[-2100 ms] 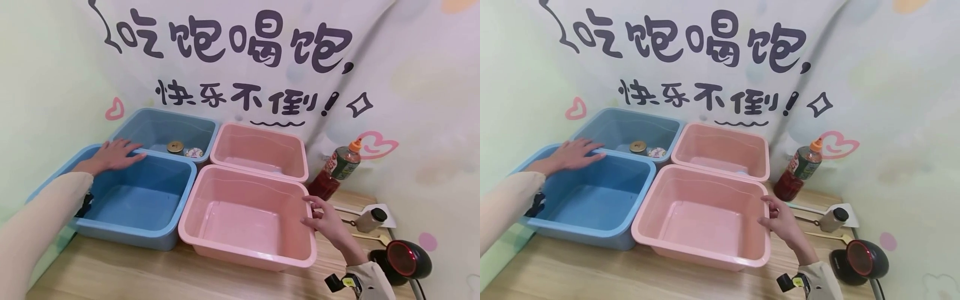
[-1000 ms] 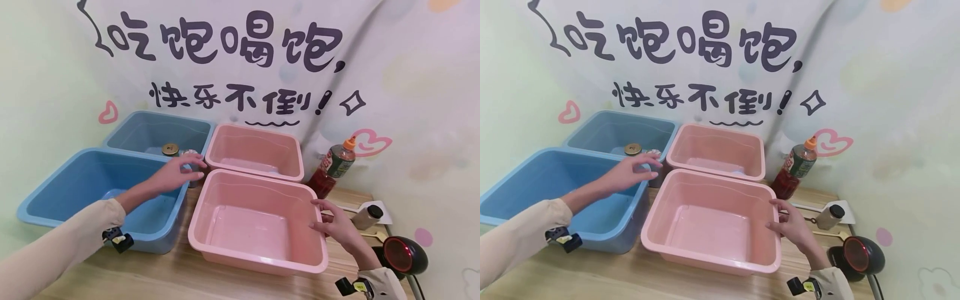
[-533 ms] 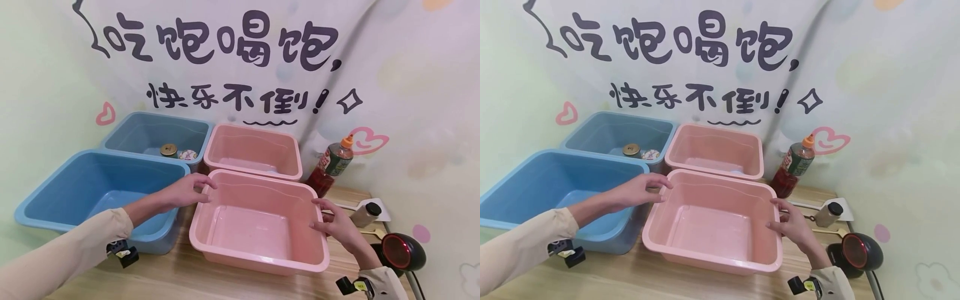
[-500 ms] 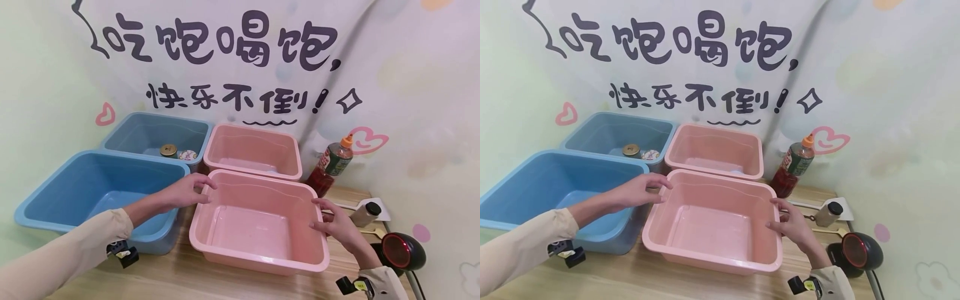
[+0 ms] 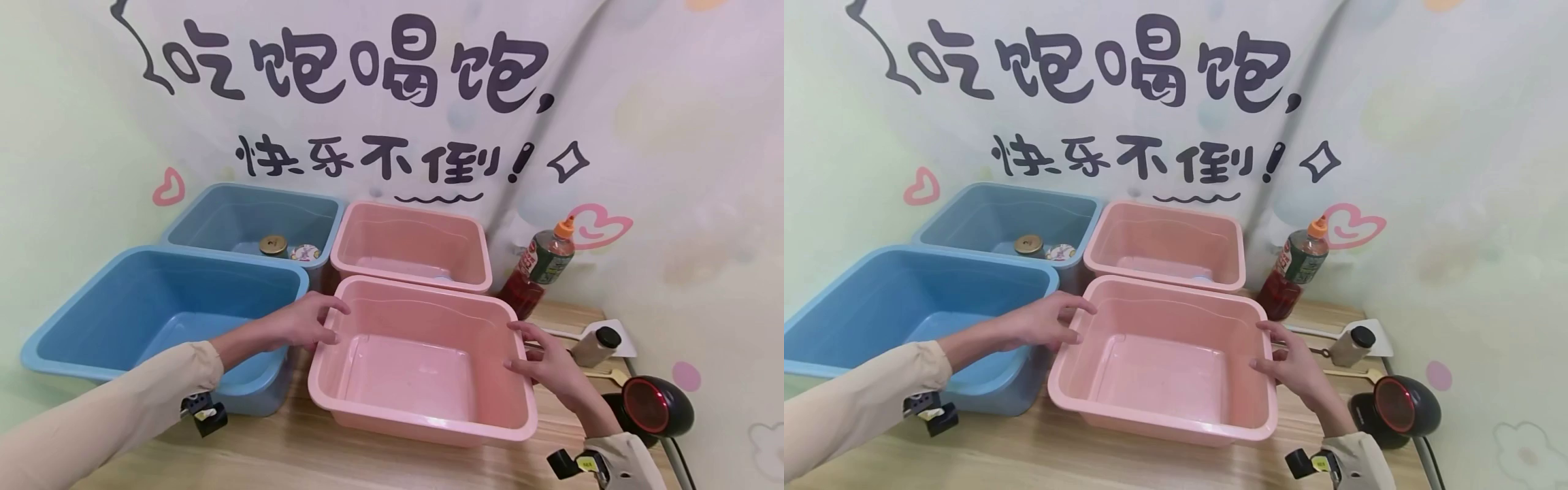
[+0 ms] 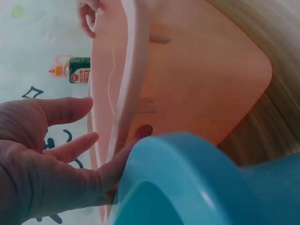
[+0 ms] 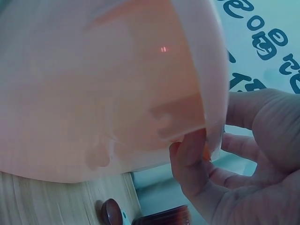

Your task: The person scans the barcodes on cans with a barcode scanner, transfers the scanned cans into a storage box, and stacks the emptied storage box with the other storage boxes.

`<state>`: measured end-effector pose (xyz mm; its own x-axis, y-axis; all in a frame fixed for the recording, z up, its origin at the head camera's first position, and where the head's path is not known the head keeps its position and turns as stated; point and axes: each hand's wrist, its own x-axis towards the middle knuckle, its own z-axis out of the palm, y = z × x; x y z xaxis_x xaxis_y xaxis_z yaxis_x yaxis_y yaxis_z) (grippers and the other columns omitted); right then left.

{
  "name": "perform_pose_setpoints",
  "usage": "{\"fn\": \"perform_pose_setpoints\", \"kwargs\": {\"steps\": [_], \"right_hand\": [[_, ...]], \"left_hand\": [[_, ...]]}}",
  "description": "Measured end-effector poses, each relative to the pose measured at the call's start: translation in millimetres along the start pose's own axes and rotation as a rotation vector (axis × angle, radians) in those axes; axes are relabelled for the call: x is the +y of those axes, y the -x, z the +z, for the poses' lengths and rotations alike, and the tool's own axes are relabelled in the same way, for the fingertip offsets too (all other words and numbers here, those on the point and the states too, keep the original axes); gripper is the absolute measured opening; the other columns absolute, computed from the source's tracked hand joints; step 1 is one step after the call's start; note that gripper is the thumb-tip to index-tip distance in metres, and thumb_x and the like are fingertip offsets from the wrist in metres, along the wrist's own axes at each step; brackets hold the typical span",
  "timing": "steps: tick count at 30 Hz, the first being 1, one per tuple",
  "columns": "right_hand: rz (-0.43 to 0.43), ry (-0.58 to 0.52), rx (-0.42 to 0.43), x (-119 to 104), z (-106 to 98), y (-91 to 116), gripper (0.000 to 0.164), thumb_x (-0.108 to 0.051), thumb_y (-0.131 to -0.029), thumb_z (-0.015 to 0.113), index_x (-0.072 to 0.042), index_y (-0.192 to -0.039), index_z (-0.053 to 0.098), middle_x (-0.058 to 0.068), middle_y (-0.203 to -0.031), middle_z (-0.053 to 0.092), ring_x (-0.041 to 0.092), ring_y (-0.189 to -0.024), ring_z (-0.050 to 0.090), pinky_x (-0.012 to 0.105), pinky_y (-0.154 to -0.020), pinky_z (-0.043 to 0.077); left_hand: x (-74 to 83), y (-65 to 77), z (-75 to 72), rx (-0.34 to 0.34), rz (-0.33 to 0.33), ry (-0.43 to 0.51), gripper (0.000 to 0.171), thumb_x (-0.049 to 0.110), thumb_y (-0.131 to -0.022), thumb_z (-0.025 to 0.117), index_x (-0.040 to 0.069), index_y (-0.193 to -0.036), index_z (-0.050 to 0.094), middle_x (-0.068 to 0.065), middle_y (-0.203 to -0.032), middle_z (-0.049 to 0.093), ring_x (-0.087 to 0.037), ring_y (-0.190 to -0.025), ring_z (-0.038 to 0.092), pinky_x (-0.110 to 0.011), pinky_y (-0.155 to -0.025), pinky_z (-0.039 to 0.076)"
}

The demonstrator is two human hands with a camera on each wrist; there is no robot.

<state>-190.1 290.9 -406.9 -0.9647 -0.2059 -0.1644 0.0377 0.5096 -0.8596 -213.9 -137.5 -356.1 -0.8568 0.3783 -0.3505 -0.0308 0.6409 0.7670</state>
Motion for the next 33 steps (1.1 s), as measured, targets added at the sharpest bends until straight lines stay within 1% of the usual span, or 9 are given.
{"fn": "perform_pose_setpoints", "kwargs": {"steps": [2,4,8,12,15,22,24,30,33], "right_hand": [[0.002,0.008,0.001,-0.2,1.2,0.6,0.069,-0.01,-0.088,0.075,-0.002,-0.147,0.04,0.032,-0.134,0.048,0.029,-0.099,0.069,0.036,-0.066,0.061],[0.005,0.012,0.002,-0.2,1.6,0.8,0.069,-0.011,-0.089,0.074,-0.003,-0.147,0.04,0.032,-0.134,0.048,0.031,-0.101,0.069,0.036,-0.067,0.061],[0.015,0.01,0.004,-0.3,1.0,1.2,0.068,-0.013,-0.089,0.074,-0.004,-0.148,0.04,0.032,-0.133,0.048,0.028,-0.098,0.068,0.036,-0.065,0.061],[0.005,0.014,0.002,-1.2,0.3,2.8,0.069,-0.011,-0.089,0.073,-0.002,-0.148,0.039,0.032,-0.13,0.048,0.027,-0.096,0.068,0.036,-0.065,0.061],[0.004,0.015,0.013,-1.8,-0.6,3.6,0.069,-0.01,-0.089,0.074,-0.002,-0.148,0.04,0.032,-0.128,0.05,0.027,-0.096,0.069,0.036,-0.065,0.062],[0.004,-0.027,0.014,-3.8,-6.8,9.4,0.068,-0.008,-0.09,0.072,0.0,-0.149,0.039,0.033,-0.126,0.054,0.027,-0.097,0.07,0.038,-0.066,0.062],[-0.004,-0.036,0.016,-6.2,-9.4,12.9,0.068,-0.009,-0.09,0.072,0.001,-0.149,0.039,0.032,-0.124,0.055,0.023,-0.095,0.071,0.038,-0.066,0.062],[-0.069,-0.036,0.027,-21.1,-19.4,28.8,0.064,-0.007,-0.091,0.071,0.005,-0.146,0.04,0.033,-0.125,0.055,0.005,-0.089,0.07,0.036,-0.062,0.061],[-0.094,-0.016,0.034,-31.0,-26.6,38.0,0.062,-0.007,-0.092,0.071,0.004,-0.145,0.042,0.029,-0.123,0.057,0.005,-0.084,0.071,0.037,-0.06,0.061]], "left_hand": [[-0.4,-0.8,1.3,-0.012,-0.023,-0.009,0.055,0.011,-0.084,0.077,0.007,-0.135,0.057,-0.02,-0.126,0.06,-0.024,-0.09,0.065,-0.035,-0.068,0.061],[0.2,-1.9,2.7,-0.014,-0.051,-0.016,0.052,0.009,-0.083,0.077,0.008,-0.132,0.058,-0.02,-0.124,0.061,-0.023,-0.087,0.065,-0.035,-0.067,0.061],[1.2,-3.4,5.4,0.007,-0.081,-0.021,0.044,0.003,-0.083,0.075,0.008,-0.123,0.06,-0.021,-0.118,0.062,-0.023,-0.079,0.067,-0.036,-0.066,0.062],[-0.3,-4.1,9.0,0.038,-0.072,-0.042,0.042,-0.001,-0.08,0.076,0.008,-0.118,0.061,-0.019,-0.113,0.063,-0.022,-0.075,0.068,-0.038,-0.066,0.062],[-1.4,-4.5,11.0,0.055,-0.063,-0.049,0.043,-0.001,-0.079,0.077,0.008,-0.119,0.062,-0.018,-0.111,0.064,-0.021,-0.074,0.068,-0.038,-0.066,0.062],[-1.3,-2.7,9.5,0.089,-0.06,-0.009,0.048,0.005,-0.078,0.078,0.005,-0.124,0.062,-0.018,-0.114,0.064,-0.022,-0.074,0.068,-0.038,-0.065,0.062],[-0.7,-1.1,8.1,0.097,-0.058,0.006,0.048,0.006,-0.079,0.077,0.005,-0.125,0.063,-0.017,-0.113,0.064,-0.021,-0.073,0.068,-0.038,-0.065,0.062],[3.7,6.7,1.0,0.086,-0.004,0.049,0.045,0.006,-0.08,0.074,0.003,-0.124,0.062,-0.017,-0.109,0.065,-0.02,-0.065,0.069,-0.039,-0.063,0.062],[8.5,12.8,-4.4,0.069,0.016,0.071,0.045,0.006,-0.081,0.073,0.003,-0.125,0.061,-0.017,-0.108,0.067,-0.02,-0.065,0.071,-0.04,-0.064,0.062]]}}
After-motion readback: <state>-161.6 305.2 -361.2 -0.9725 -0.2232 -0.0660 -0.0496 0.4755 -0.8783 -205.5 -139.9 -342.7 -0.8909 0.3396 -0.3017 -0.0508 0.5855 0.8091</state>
